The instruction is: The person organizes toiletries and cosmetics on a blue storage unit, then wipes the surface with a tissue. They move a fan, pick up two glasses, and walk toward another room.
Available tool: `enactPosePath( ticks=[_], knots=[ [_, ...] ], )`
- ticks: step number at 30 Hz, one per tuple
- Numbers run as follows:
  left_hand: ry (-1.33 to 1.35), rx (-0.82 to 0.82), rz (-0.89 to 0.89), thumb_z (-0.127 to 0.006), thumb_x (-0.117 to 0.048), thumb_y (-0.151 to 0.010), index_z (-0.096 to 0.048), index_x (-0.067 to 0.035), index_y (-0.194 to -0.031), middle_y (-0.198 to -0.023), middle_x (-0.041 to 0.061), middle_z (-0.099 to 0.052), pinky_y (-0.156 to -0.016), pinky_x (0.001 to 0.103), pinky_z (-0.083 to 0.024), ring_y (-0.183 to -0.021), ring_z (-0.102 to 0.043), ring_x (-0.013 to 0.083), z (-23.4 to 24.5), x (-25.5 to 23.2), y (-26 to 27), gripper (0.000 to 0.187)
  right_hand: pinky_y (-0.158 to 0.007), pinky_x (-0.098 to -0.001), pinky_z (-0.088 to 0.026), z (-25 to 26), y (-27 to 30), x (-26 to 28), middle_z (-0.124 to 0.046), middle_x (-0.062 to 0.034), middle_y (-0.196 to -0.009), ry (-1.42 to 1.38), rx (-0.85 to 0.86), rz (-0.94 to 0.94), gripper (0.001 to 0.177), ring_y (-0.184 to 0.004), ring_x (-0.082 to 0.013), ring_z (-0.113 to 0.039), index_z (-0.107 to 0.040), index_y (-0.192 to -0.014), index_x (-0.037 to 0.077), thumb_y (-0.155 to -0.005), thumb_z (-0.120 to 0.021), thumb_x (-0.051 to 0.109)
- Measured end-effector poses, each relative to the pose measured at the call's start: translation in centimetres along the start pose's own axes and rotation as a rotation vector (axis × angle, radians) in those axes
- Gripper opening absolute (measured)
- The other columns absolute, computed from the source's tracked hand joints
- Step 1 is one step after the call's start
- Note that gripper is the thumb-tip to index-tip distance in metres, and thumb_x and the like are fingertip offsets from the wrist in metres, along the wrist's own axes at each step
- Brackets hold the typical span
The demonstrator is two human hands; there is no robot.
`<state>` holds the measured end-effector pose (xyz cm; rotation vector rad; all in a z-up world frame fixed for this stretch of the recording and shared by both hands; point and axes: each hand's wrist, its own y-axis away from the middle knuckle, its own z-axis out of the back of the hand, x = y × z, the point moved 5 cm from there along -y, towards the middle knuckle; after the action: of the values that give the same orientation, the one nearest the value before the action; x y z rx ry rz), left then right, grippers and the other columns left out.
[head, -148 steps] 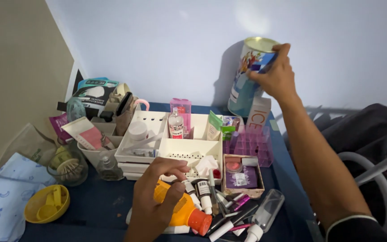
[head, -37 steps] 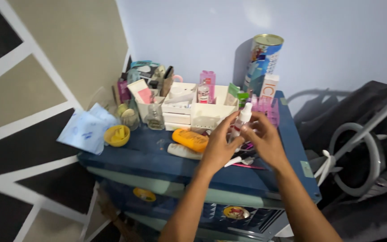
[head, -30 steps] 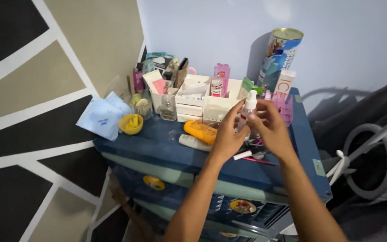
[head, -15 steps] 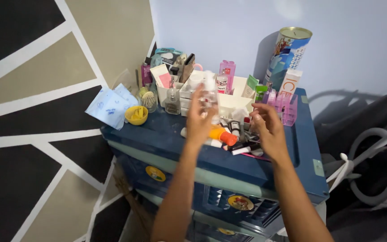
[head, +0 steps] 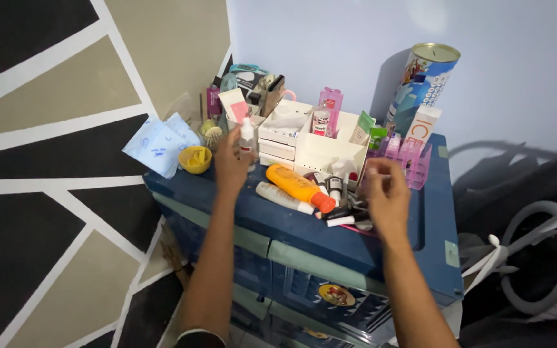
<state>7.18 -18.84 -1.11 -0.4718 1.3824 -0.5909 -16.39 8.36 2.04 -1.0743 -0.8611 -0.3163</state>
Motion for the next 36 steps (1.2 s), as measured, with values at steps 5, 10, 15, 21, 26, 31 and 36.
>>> enactPosePath(
  ticks=[5, 10, 15, 21, 26, 31, 36],
  knots=[
    [0.280, 0.122, -0.059, -0.089, -0.009, -0.078, -0.056, -0.004, -0.143, -0.134, 0.025, -0.057, -0.097, 0.044, -0.059, -0.112, -0.069, 0.0439, -3.0, -7.3, 0.6, 0.073, -0.063, -0.0367, -0.052, 0.8, -0.4, 0.5, -0.071, -0.0128, -0.095, -0.018, -0.090, 0.011, 0.018, -0.071, -0.0278, -0.067, -0.072, -0.117, 0.015, -0.102, -0.064, 0.010],
    [0.607, 0.302, -0.066, -0.091, -0.007, -0.078, -0.053, -0.007, -0.144, -0.129, 0.017, -0.057, -0.095, 0.041, -0.061, -0.108, -0.072, 0.0351, -9.3, -10.6, -1.1, 0.077, -0.058, -0.0346, -0.052, 1.2, -0.5, 0.5, -0.070, -0.0132, -0.092, -0.028, -0.172, 0.017, 0.018, -0.065, -0.0250, -0.064, -0.072, -0.115, 0.012, -0.102, -0.062, 0.004],
    [-0.016, 0.360, -0.138, -0.081, -0.021, -0.078, -0.058, -0.015, -0.122, -0.115, 0.014, -0.070, -0.090, 0.047, -0.059, -0.105, -0.073, 0.0389, -13.0, -11.2, -3.2, 0.050, -0.053, -0.0336, -0.050, 2.0, -0.9, -0.4, -0.070, -0.0130, -0.092, 0.007, -0.193, -0.026, 0.016, -0.062, -0.0234, -0.061, -0.071, -0.114, 0.012, -0.102, -0.062, 0.006],
    [-0.583, 0.409, -0.405, -0.085, -0.032, -0.077, -0.057, -0.022, -0.125, -0.100, 0.002, -0.078, -0.087, 0.049, -0.032, -0.110, -0.062, 0.0265, -15.1, -10.4, -3.8, 0.057, -0.053, -0.0331, -0.051, 2.2, -1.0, -0.3, -0.070, -0.0133, -0.092, 0.023, -0.213, -0.041, 0.016, -0.067, -0.0245, -0.064, -0.072, -0.113, 0.012, -0.101, -0.064, 0.005],
    [-0.711, 0.423, -0.444, -0.087, -0.033, -0.075, -0.057, -0.020, -0.130, -0.096, 0.004, -0.078, -0.095, 0.052, -0.030, -0.122, -0.057, 0.0267, -16.6, -7.0, -4.0, 0.065, -0.052, -0.0316, -0.051, 1.7, -1.1, -0.6, -0.069, -0.0113, -0.087, 0.042, -0.183, -0.048, 0.017, -0.065, -0.0228, -0.064, -0.073, -0.110, 0.013, -0.099, -0.064, 0.004],
    [-0.784, 0.451, -0.434, -0.086, -0.027, -0.079, -0.048, -0.017, -0.144, -0.106, 0.009, -0.078, -0.099, 0.055, -0.027, -0.132, -0.053, 0.0303, -16.5, -7.5, -3.8, 0.076, -0.057, -0.0372, -0.054, 1.1, -1.0, 1.1, -0.072, -0.0129, -0.087, 0.100, -0.096, 0.000, 0.017, -0.067, -0.0283, -0.069, -0.074, -0.107, 0.015, -0.097, -0.066, 0.005],
    [-0.801, 0.374, -0.482, -0.083, -0.015, -0.080, -0.050, -0.021, -0.145, -0.110, 0.008, -0.074, -0.099, 0.058, -0.025, -0.132, -0.049, 0.0313, -17.6, -5.7, -3.8, 0.072, -0.081, -0.0470, -0.057, -1.5, 0.3, 1.3, -0.076, -0.0128, -0.094, 0.123, 0.259, 0.203, 0.033, -0.088, -0.0381, -0.074, -0.073, -0.118, 0.017, -0.086, -0.079, 0.011]
  ],
)
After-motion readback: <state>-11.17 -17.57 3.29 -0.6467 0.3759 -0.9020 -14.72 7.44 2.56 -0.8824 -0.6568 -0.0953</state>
